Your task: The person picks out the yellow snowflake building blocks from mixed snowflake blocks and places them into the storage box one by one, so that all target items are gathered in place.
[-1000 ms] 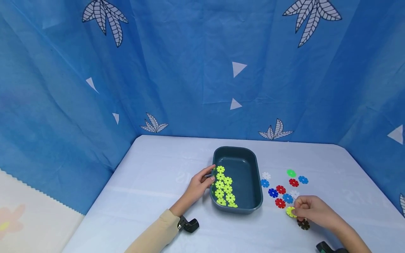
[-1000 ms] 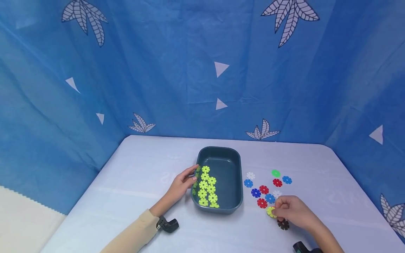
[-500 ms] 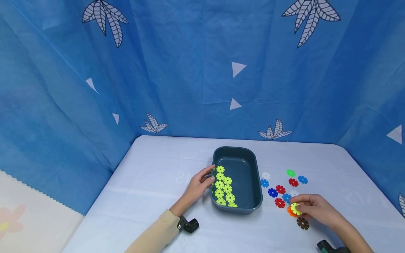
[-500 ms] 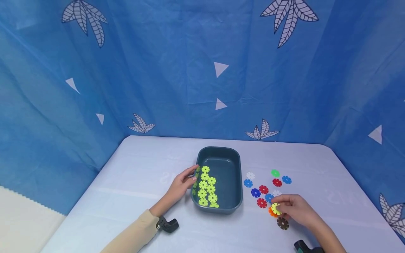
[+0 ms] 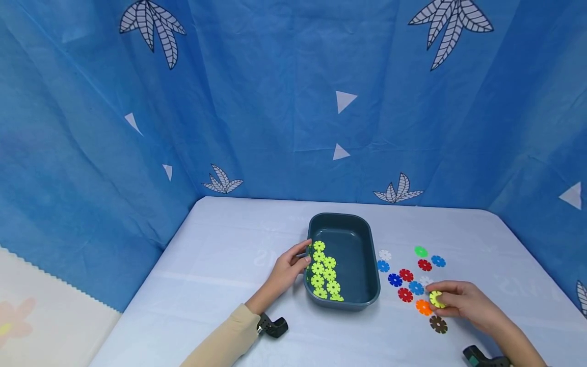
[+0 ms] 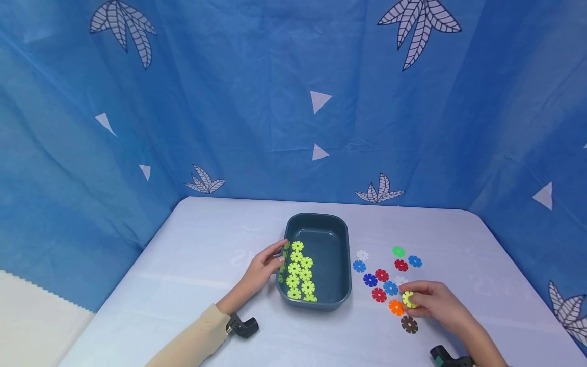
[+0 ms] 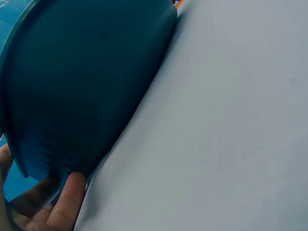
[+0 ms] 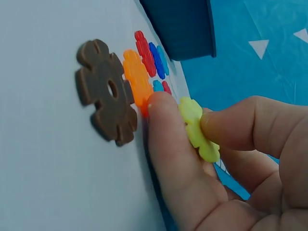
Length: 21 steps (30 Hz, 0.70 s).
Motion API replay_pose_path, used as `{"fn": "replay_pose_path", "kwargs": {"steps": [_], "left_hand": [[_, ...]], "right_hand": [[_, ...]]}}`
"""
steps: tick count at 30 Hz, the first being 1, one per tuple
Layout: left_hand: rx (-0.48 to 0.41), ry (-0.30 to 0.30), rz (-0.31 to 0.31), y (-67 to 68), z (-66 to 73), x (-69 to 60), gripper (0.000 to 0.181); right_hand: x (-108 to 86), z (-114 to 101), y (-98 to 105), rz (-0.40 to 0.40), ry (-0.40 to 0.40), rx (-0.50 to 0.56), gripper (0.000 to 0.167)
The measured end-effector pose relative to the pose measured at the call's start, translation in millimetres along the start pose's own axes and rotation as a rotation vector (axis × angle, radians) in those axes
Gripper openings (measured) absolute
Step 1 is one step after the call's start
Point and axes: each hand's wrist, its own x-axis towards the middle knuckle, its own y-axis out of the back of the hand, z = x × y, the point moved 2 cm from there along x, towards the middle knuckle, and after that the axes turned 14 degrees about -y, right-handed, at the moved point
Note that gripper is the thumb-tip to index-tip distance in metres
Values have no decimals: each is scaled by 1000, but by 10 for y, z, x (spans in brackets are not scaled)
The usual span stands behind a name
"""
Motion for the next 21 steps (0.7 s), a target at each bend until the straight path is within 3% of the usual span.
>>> {"fn": "replay_pose_path", "kwargs": {"steps": [9, 21], "left_hand": [[8, -4, 6, 10, -3, 7, 51], [-6, -2, 6, 2, -21, 7, 52]], "right_hand": [[39, 27, 110, -136, 28, 75, 39], [90, -43, 181, -238, 49, 140, 35]]}}
